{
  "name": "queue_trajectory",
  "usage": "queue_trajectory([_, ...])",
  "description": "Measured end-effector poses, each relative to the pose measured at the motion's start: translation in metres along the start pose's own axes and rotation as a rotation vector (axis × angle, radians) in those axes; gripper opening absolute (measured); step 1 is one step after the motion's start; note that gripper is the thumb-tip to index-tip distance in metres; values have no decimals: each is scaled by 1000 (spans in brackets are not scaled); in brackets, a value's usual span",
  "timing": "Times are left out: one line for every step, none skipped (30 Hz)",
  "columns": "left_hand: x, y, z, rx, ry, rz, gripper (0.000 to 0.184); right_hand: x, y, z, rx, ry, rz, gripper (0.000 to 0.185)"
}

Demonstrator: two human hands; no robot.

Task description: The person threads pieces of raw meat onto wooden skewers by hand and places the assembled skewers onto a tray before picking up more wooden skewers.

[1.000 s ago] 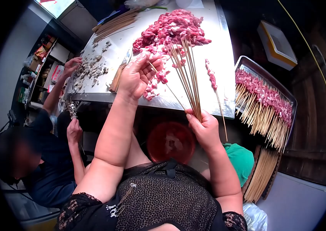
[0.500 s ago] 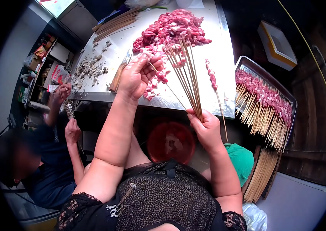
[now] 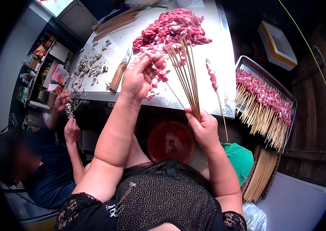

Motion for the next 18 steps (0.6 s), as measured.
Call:
queue_trajectory([0,0,1,14,12,-33,20,0,0,0,8,-7,-11,14])
queue_trajectory([0,1,2,28,24,-66,22,0,0,0,17,-13,-22,14])
queue_trajectory([1,2,1,28,25,-66,22,0,0,0,16,-14,-22,14])
queue_trajectory([2,3,-2,54,13,-52,23,0,0,1,37,-22,-20,14])
queue_trajectory([3,4,-4,81,2,-37,25,-1,1,2,58,-30,-19,14])
queue_trajectory([4,6,-5,81,2,-36,25,0,-1,2,58,-30,-20,14])
queue_trajectory([5,7,-6,141,-19,-26,25,0,-3,2,55,-29,-39,14])
queue_trajectory([5,8,-7,201,-40,-17,25,0,-4,3,52,-27,-57,14])
queue_trajectory([5,6,-7,201,-40,-17,25,0,-3,2,52,-27,-57,14])
queue_trajectory([5,4,-6,165,-8,-29,25,0,-1,2,49,-20,-41,14])
queue_trajectory([4,1,-6,129,25,-41,24,0,0,1,46,-13,-26,13])
queue_trajectory([4,0,-6,129,25,-41,24,0,2,1,46,-12,-26,13])
queue_trajectory([4,-1,-7,124,28,-52,24,0,3,-1,31,-1,-16,13])
queue_trajectory([4,-2,-7,118,31,-64,23,-1,4,-2,16,10,-6,13])
queue_trajectory([4,-4,-8,118,32,-64,23,-1,5,-2,16,10,-6,13])
queue_trajectory([4,-7,-8,135,47,-89,24,-1,7,-3,14,12,-1,12])
queue_trajectory([4,-9,-9,152,62,-113,25,-1,8,-4,12,15,4,12])
queue_trajectory([4,-11,-9,152,63,-112,25,-1,8,-4,12,15,3,12])
Point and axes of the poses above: each hand's wrist, its own x-axis away from the middle knuckle, its own z-axis out of the back of the hand, y = z × x, the point moved 1 cm from there along -x, towards the middle knuckle, and after that the axes turned 15 degrees about -y, right-handed, at the moved point
